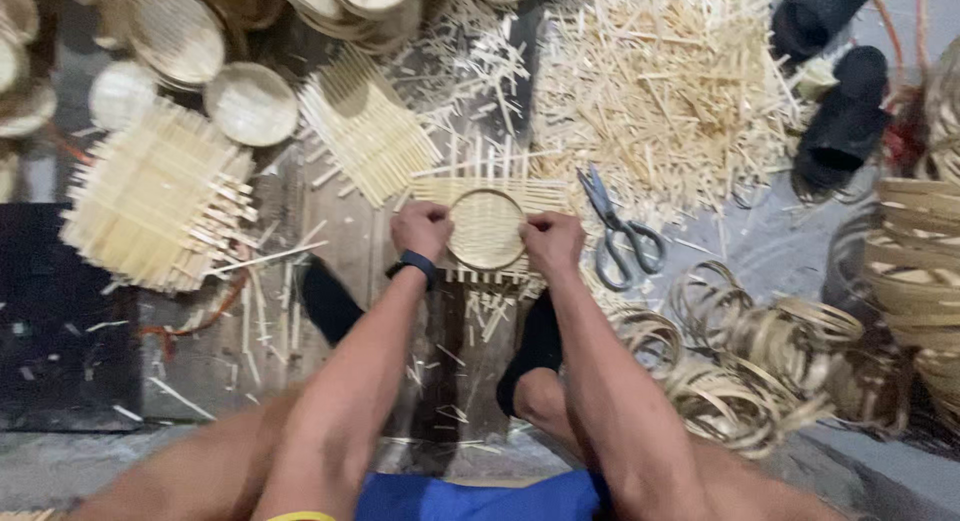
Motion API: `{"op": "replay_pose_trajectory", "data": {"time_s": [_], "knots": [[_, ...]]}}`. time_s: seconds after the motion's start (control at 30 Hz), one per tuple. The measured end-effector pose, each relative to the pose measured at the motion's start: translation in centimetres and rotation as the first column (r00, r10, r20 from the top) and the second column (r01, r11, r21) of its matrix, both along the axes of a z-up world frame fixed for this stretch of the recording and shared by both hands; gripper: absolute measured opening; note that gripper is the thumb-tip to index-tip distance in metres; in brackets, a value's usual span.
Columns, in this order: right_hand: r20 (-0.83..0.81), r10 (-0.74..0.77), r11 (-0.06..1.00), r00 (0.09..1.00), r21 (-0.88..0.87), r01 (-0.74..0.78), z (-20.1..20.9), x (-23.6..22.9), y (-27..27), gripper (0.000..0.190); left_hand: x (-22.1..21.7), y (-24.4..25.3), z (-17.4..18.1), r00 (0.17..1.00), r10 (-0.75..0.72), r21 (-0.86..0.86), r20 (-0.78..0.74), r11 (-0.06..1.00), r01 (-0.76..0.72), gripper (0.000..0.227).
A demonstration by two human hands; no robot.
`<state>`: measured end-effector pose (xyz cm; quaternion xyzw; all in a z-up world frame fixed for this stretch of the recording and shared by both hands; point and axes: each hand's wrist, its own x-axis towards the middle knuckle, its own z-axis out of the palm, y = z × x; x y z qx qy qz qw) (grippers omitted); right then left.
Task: The person constructs small bamboo baskets by hand, weaving thin strips around circular bases and using shears to trim excess material. They handle multiple woven pieces and stacks of finished bases while working on the floor.
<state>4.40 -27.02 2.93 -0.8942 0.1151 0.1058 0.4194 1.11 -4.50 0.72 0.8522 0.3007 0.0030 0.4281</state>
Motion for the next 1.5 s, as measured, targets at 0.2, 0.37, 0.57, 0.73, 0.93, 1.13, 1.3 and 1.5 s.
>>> {"op": "replay_pose_trajectory", "data": {"time_s": [0.2, 0.37, 0.57, 0.73, 0.93, 1.13, 1.3, 1.5], "knots": [[-0.033, 0.012, 0.998, 0.999, 0.056, -0.010, 0.4, -0.2, 0.0, 0.024, 0.0, 0.3, -1.6, 0.995, 0.018, -0.054, -0.096, 0.998, -0.023, 0.014], [-0.017, 0.036, 0.999, 0.999, 0.026, -0.036, 1.2, 0.0, 0.3, 0.024, 0.7, 1.6, -3.0, 0.992, -0.048, -0.048, -0.113, 0.998, 0.043, 0.022], [-0.106, 0.018, 0.998, 0.994, 0.054, -0.012, 1.8, 0.3, 0.6, 0.020, 1.7, 2.7, -3.1, 0.965, -0.173, -0.130, -0.199, 0.980, 0.149, 0.021], [-0.140, 0.012, 0.990, 0.990, 0.141, 0.008, 1.3, 0.3, 0.0, 0.018, 1.4, 1.7, -0.3, 0.967, -0.127, -0.109, -0.221, 0.988, 0.105, 0.015], [-0.094, 0.038, 0.982, 0.995, 0.188, -0.019, -2.2, 0.7, -1.1, 0.019, 1.7, 1.3, 0.1, 0.963, -0.097, -0.092, -0.251, 0.993, 0.076, 0.015], [-0.311, 0.022, 0.995, 0.950, 0.098, 0.009, 0.2, 2.0, -0.9, 0.018, 2.4, 1.6, 2.0, 0.924, -0.263, 0.008, -0.276, 0.961, 0.276, 0.018], [0.073, 0.350, 0.932, 0.934, -0.122, -0.340, 4.2, 2.9, 1.0, 0.051, 4.9, -0.4, 5.9, 0.802, -0.596, 0.292, -0.039, 0.761, 0.580, 0.045], [-0.033, 0.596, 0.766, 0.802, -0.275, -0.581, 5.9, 5.1, 3.9, 0.071, 6.5, -1.3, 4.3, 0.692, -0.715, 0.288, -0.105, 0.644, 0.709, 0.045]]}}
